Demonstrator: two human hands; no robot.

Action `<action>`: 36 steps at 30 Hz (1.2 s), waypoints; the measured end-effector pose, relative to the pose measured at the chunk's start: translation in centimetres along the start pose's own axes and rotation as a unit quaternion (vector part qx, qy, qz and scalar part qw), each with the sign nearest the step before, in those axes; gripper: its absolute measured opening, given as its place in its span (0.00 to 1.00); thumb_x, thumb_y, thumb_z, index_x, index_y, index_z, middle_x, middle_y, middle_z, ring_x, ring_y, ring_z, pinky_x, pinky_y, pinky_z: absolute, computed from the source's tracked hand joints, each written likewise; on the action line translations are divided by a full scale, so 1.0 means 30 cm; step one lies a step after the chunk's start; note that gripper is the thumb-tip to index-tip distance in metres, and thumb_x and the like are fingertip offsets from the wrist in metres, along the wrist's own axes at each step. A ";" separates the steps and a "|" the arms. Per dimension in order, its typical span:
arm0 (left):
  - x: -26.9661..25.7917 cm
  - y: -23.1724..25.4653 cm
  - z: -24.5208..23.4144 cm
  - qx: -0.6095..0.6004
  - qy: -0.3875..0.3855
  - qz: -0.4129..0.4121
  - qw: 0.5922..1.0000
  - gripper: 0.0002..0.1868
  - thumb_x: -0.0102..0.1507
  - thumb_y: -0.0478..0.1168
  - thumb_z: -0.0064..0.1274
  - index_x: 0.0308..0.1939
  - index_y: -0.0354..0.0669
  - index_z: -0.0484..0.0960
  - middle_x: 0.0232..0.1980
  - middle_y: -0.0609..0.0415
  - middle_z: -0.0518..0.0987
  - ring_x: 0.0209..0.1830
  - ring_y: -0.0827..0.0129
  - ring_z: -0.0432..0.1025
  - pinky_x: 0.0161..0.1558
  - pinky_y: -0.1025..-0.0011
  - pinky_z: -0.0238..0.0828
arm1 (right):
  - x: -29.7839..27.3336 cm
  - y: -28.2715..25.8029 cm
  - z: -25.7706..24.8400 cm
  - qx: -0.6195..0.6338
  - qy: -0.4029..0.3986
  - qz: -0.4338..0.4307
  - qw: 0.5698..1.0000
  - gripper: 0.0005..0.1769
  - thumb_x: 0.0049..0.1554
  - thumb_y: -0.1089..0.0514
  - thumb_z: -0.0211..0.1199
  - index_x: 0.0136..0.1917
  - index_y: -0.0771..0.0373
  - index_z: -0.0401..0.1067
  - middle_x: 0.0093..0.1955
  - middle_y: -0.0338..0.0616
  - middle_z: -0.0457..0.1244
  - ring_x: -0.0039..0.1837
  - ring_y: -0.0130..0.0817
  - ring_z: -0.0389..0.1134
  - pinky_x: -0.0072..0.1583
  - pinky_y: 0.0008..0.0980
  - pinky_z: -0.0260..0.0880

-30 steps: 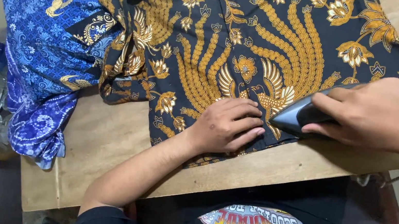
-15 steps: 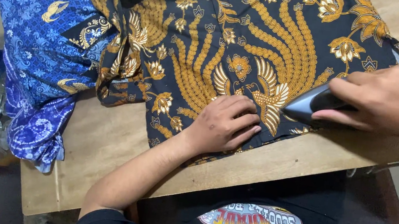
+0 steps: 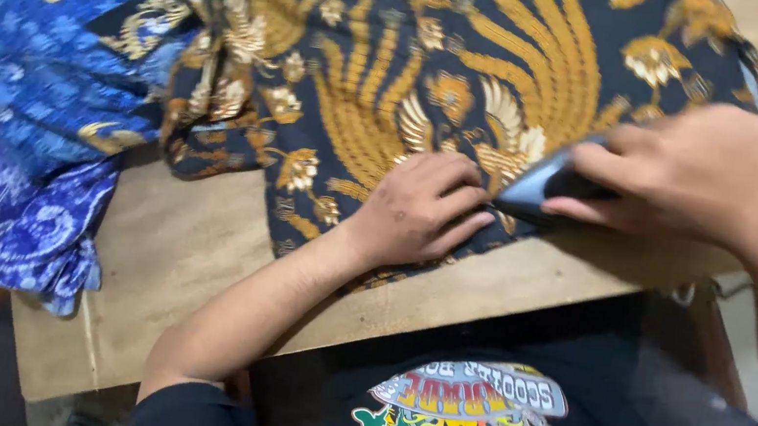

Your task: Ironing and arranging a batik shirt on a wooden table.

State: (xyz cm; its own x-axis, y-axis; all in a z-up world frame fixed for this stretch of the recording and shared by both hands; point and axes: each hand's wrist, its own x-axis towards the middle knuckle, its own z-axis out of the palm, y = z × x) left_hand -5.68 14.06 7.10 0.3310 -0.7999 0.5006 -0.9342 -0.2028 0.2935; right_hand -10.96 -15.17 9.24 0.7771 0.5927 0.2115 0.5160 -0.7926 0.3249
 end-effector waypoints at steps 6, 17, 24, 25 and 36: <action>0.018 0.023 0.002 0.023 -0.038 -0.019 0.999 0.09 0.64 0.38 0.63 0.41 0.35 0.81 0.44 0.48 0.78 0.53 0.55 0.75 0.54 0.61 0.72 | 0.021 -0.007 -0.033 0.067 -0.038 0.031 0.997 0.27 0.65 0.24 0.52 0.40 0.46 0.65 0.36 0.35 0.67 0.29 0.43 0.71 0.30 0.39 0.68; 0.003 0.011 0.028 0.065 -0.071 -0.023 0.995 0.11 0.62 0.42 0.65 0.40 0.39 0.82 0.42 0.50 0.77 0.56 0.57 0.74 0.55 0.61 0.74 | -0.047 0.103 -0.005 0.033 -0.085 0.070 0.993 0.27 0.65 0.25 0.52 0.43 0.47 0.65 0.41 0.30 0.69 0.38 0.37 0.75 0.40 0.33 0.75; 0.000 0.006 0.019 0.037 -0.036 -0.001 0.999 0.13 0.65 0.44 0.61 0.42 0.38 0.79 0.45 0.49 0.77 0.55 0.57 0.74 0.50 0.63 0.69 | -0.076 0.109 0.033 -0.014 -0.041 0.058 0.997 0.31 0.62 0.19 0.50 0.40 0.45 0.65 0.40 0.27 0.68 0.37 0.41 0.72 0.37 0.36 0.70; -0.005 0.001 0.021 0.045 -0.025 -0.008 0.999 0.13 0.65 0.44 0.61 0.42 0.38 0.79 0.45 0.49 0.77 0.55 0.57 0.74 0.50 0.63 0.69 | -0.074 0.105 0.029 -0.021 -0.036 0.045 0.998 0.31 0.62 0.19 0.50 0.40 0.45 0.65 0.40 0.27 0.68 0.37 0.41 0.72 0.37 0.36 0.70; -0.038 -0.012 0.042 0.080 -0.006 0.120 0.990 0.11 0.69 0.48 0.56 0.40 0.44 0.81 0.44 0.54 0.80 0.48 0.67 0.77 0.47 0.71 0.74 | -0.033 0.026 0.000 0.012 -0.084 0.000 0.996 0.28 0.59 0.22 0.51 0.41 0.45 0.67 0.35 0.29 0.65 0.32 0.40 0.71 0.34 0.35 0.66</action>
State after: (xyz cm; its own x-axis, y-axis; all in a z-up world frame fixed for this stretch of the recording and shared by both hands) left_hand -5.89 14.33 5.39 0.0962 -0.8425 0.5300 -0.9952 -0.0921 0.0342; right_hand -11.31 -16.38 9.30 0.8255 0.5619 0.0536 0.5229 -0.7971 0.3021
